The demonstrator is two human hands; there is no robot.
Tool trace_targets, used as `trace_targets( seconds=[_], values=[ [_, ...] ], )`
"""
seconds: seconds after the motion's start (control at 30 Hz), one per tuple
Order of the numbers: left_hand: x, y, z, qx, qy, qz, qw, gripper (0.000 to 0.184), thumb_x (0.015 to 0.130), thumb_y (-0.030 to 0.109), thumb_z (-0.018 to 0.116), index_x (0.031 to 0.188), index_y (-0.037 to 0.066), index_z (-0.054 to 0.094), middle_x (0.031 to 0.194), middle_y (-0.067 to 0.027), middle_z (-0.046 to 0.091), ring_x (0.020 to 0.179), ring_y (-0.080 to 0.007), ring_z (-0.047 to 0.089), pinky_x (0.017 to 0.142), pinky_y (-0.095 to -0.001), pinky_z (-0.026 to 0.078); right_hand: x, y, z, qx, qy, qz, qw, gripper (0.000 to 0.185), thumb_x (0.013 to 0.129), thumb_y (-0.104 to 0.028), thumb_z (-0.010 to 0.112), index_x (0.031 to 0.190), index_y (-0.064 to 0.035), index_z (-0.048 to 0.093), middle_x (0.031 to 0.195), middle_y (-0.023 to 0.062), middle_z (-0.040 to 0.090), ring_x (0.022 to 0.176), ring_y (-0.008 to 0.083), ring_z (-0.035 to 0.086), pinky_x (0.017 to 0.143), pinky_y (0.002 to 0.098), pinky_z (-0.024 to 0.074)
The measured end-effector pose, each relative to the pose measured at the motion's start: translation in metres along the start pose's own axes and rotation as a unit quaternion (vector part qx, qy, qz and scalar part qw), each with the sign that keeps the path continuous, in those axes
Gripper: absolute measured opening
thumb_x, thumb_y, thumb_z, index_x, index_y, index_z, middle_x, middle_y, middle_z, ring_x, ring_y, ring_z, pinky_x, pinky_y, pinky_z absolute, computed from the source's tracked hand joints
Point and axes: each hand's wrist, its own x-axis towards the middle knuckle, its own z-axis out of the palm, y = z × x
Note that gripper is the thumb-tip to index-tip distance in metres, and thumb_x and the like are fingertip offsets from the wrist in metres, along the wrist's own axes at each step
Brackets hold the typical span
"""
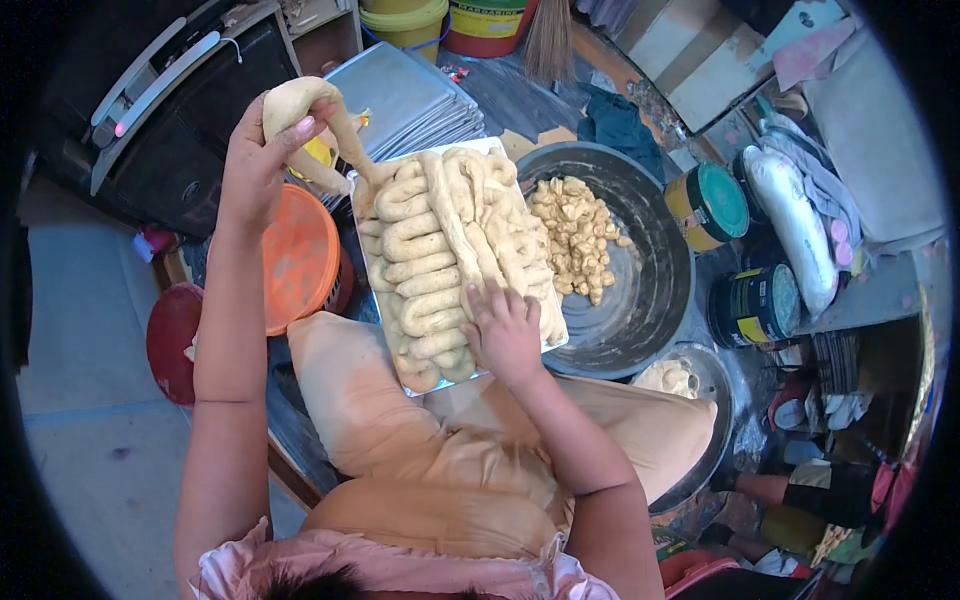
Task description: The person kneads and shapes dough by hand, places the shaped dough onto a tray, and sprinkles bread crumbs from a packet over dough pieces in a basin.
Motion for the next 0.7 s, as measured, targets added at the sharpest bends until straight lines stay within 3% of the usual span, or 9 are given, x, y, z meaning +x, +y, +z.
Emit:
trace_targets(
  seconds=[0.03, 0.07, 0.17, 0.27, 0.37, 0.4, 0.5, 0.6, 0.7],
  values=[
    [-0.005, 0.001, 0.002, 0.004, -0.005, -0.007, 1.000, 0.038, 0.081, 0.015, 0.064, 0.115, 0.000, 0.053, 0.106, -0.0092, 0.063, 0.103, -0.0173, 0.059, 0.093, -0.0313, 0.044, 0.000, -0.002, -0.003, -0.006, 0.044, -0.012, 0.999, 0.057, 0.077, -0.031, 0.067, 0.129, -0.0124, 0.051, 0.128, 0.0134, 0.047, 0.109, 0.0275, 0.047, 0.092, 0.0409, 0.0356],
    [-0.010, 0.004, 0.006, -0.017, -0.013, -0.009, 1.000, 0.037, 0.081, 0.012, 0.064, 0.115, 0.000, 0.053, 0.105, -0.0089, 0.063, 0.101, -0.0168, 0.059, 0.094, -0.0313, 0.044, 0.005, 0.004, 0.000, 0.053, 0.019, -0.009, 0.998, 0.062, 0.080, -0.033, 0.065, 0.134, -0.0101, 0.044, 0.134, 0.0166, 0.042, 0.119, 0.0304, 0.042, 0.101, 0.0464, 0.0294],
    [-0.019, 0.002, 0.017, -0.035, -0.006, -0.009, 0.999, 0.036, 0.081, 0.009, 0.063, 0.114, 0.000, 0.054, 0.104, -0.0086, 0.064, 0.101, -0.0166, 0.059, 0.094, -0.0311, 0.043, 0.048, 0.003, 0.004, 0.142, 0.034, -0.021, 0.989, 0.064, 0.086, -0.038, 0.057, 0.138, -0.0069, 0.038, 0.141, 0.0185, 0.035, 0.133, 0.0312, 0.030, 0.110, 0.0501, 0.0183],
    [-0.023, -0.005, 0.023, -0.048, -0.016, -0.004, 0.999, 0.034, 0.081, 0.009, 0.066, 0.113, 0.001, 0.057, 0.104, -0.0062, 0.064, 0.099, -0.0137, 0.059, 0.089, -0.0282, 0.045, 0.101, 0.007, 0.041, 0.071, 0.019, -0.117, 0.990, 0.067, 0.091, -0.044, 0.047, 0.142, -0.0051, 0.029, 0.147, 0.0183, 0.027, 0.139, 0.0303, 0.020, 0.113, 0.0511, 0.0107],
    [-0.031, -0.007, 0.030, -0.044, -0.008, -0.009, 0.999, 0.035, 0.080, 0.010, 0.068, 0.112, 0.000, 0.057, 0.102, -0.0051, 0.063, 0.095, -0.0119, 0.059, 0.085, -0.0267, 0.046, 0.150, 0.011, 0.062, 0.014, 0.044, -0.104, 0.994, 0.066, 0.092, -0.048, 0.040, 0.142, -0.0050, 0.031, 0.149, 0.0166, 0.026, 0.139, 0.0291, 0.022, 0.113, 0.0497, 0.0121],
    [-0.036, -0.006, 0.034, -0.060, -0.006, -0.015, 0.998, 0.036, 0.080, 0.009, 0.069, 0.112, 0.000, 0.057, 0.102, -0.0052, 0.063, 0.094, -0.0119, 0.059, 0.085, -0.0267, 0.046, 0.159, 0.008, 0.059, 0.049, 0.048, -0.060, 0.996, 0.066, 0.093, -0.046, 0.040, 0.142, -0.0027, 0.030, 0.149, 0.0175, 0.024, 0.139, 0.0290, 0.022, 0.113, 0.0488, 0.0129],
    [-0.056, -0.006, 0.039, -0.055, -0.006, -0.055, 0.997, 0.038, 0.080, 0.010, 0.070, 0.113, -0.001, 0.056, 0.103, -0.0056, 0.062, 0.094, -0.0117, 0.058, 0.085, -0.0271, 0.046, 0.150, 0.004, 0.063, 0.040, 0.048, -0.048, 0.997, 0.067, 0.093, -0.046, 0.040, 0.141, -0.0008, 0.029, 0.149, 0.0186, 0.023, 0.139, 0.0298, 0.022, 0.113, 0.0491, 0.0139],
    [-0.080, -0.019, 0.046, -0.022, -0.031, -0.071, 0.997, 0.041, 0.080, 0.012, 0.070, 0.115, -0.002, 0.055, 0.105, -0.0077, 0.062, 0.095, -0.0141, 0.059, 0.086, -0.0282, 0.046, 0.096, -0.001, 0.036, -0.019, -0.060, -0.099, 0.993, 0.071, 0.091, -0.050, 0.041, 0.141, -0.0003, 0.030, 0.149, 0.0195, 0.023, 0.139, 0.0331, 0.021, 0.112, 0.0500, 0.0151],
    [-0.105, -0.023, 0.058, 0.052, -0.094, -0.060, 0.992, 0.044, 0.079, 0.015, 0.070, 0.116, -0.002, 0.055, 0.108, -0.0132, 0.061, 0.099, -0.0223, 0.059, 0.089, -0.0320, 0.045, 0.048, 0.010, 0.017, 0.071, -0.128, -0.125, 0.981, 0.076, 0.084, -0.045, 0.056, 0.139, 0.0011, 0.031, 0.145, 0.0209, 0.030, 0.136, 0.0349, 0.025, 0.111, 0.0517, 0.0161]
  ],
)
